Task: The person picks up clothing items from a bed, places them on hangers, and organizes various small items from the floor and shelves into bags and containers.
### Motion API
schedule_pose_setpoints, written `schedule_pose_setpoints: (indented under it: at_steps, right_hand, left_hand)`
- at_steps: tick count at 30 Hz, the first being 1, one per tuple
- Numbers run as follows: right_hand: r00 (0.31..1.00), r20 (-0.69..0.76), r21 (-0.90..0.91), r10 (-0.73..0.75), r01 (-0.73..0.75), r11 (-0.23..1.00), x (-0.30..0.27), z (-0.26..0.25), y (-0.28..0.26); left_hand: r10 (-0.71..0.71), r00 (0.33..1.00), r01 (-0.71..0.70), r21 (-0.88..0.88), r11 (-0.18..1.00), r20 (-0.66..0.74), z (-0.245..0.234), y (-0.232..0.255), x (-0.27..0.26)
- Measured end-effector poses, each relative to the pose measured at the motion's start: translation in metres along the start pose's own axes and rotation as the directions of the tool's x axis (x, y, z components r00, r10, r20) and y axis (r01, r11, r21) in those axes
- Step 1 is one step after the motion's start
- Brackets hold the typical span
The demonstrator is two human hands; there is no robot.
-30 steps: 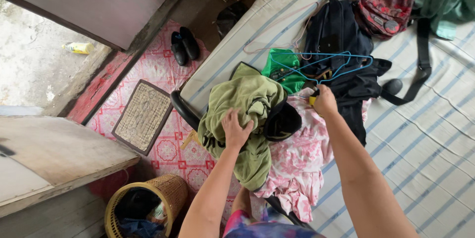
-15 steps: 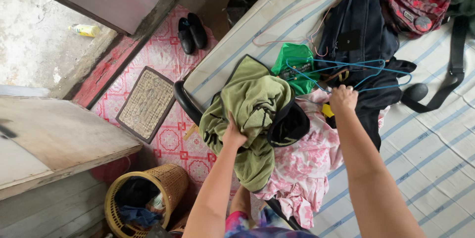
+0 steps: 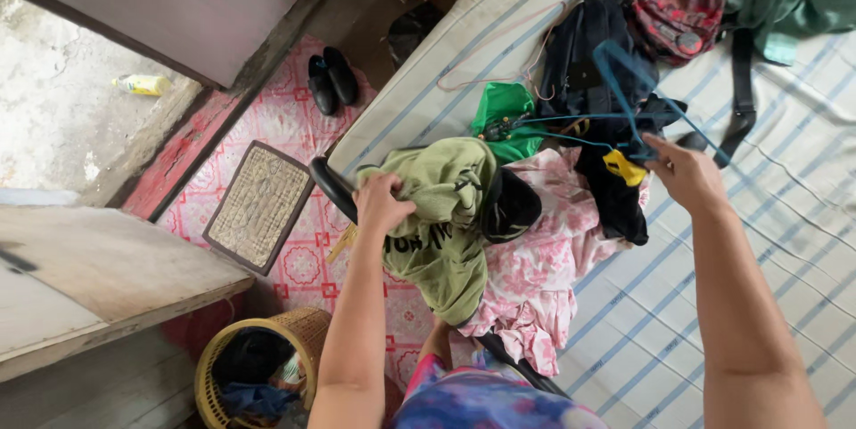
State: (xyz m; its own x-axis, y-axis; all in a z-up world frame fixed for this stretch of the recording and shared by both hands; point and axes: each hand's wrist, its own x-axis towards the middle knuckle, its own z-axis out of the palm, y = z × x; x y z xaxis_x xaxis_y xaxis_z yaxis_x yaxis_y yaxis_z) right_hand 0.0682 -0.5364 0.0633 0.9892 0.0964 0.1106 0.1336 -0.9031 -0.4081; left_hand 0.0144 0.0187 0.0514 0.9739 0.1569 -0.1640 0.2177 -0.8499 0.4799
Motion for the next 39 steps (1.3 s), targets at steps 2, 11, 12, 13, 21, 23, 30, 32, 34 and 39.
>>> schedule_pose_setpoints:
  at_steps: [2,11,12,13,21,23,30,32,34,39]
  right_hand:
    - [0.993,0.022,0.167,0.118,-0.120,0.979,-0.011,-0.002,0.009]
    - [0.881,-0.422,0.160,0.215,-0.161,0.974,-0.096,0.042,0.020]
    - [0.780,-0.489,0.487,0.391,-0.128,0.864,-0.093,0.043,0.026]
    - [0.668,-0.477,0.749,0.571,-0.031,0.662,-0.086,0.046,0.033]
    - [0.808,0.392,0.864,0.439,-0.488,0.127,-0.147,0.058,0.043]
    - [0.795,0.290,0.857,0.534,-0.464,0.226,-0.159,0.066,0.034]
    - [0.596,-0.397,0.867,0.699,-0.008,0.499,-0.154,0.061,-0.006]
    - [0.741,-0.423,0.776,0.522,-0.001,0.631,-0.156,0.054,-0.020]
    - [0.793,-0.357,0.760,0.493,-0.059,0.647,-0.160,0.048,-0.043]
    - [0.872,-0.146,0.960,0.467,0.011,0.278,-0.163,0.031,-0.092]
  left_hand:
    - [0.023,0.999,-0.026,-0.103,0.994,-0.030,-0.003,-0.004,0.007]
    - [0.360,0.922,-0.219,-0.571,0.791,0.146,0.036,0.037,-0.009]
    - [0.354,0.917,-0.188,-0.579,0.793,0.186,0.035,0.046,-0.013]
    - [0.347,0.910,-0.157,-0.587,0.794,0.227,0.034,0.056,-0.017]
    - [0.485,0.751,-0.126,-0.623,0.772,0.448,0.035,0.110,-0.046]
    - [0.536,0.723,-0.160,-0.648,0.744,0.437,0.044,0.118,-0.051]
    - [0.483,0.774,-0.182,-0.587,0.789,0.410,0.066,0.130,-0.065]
    - [0.449,0.825,-0.255,-0.483,0.838,0.344,0.073,0.135,-0.071]
    - [0.499,0.815,-0.375,-0.387,0.842,0.294,0.079,0.150,-0.074]
    - [0.535,0.734,-0.429,-0.324,0.843,0.419,0.090,0.191,-0.082]
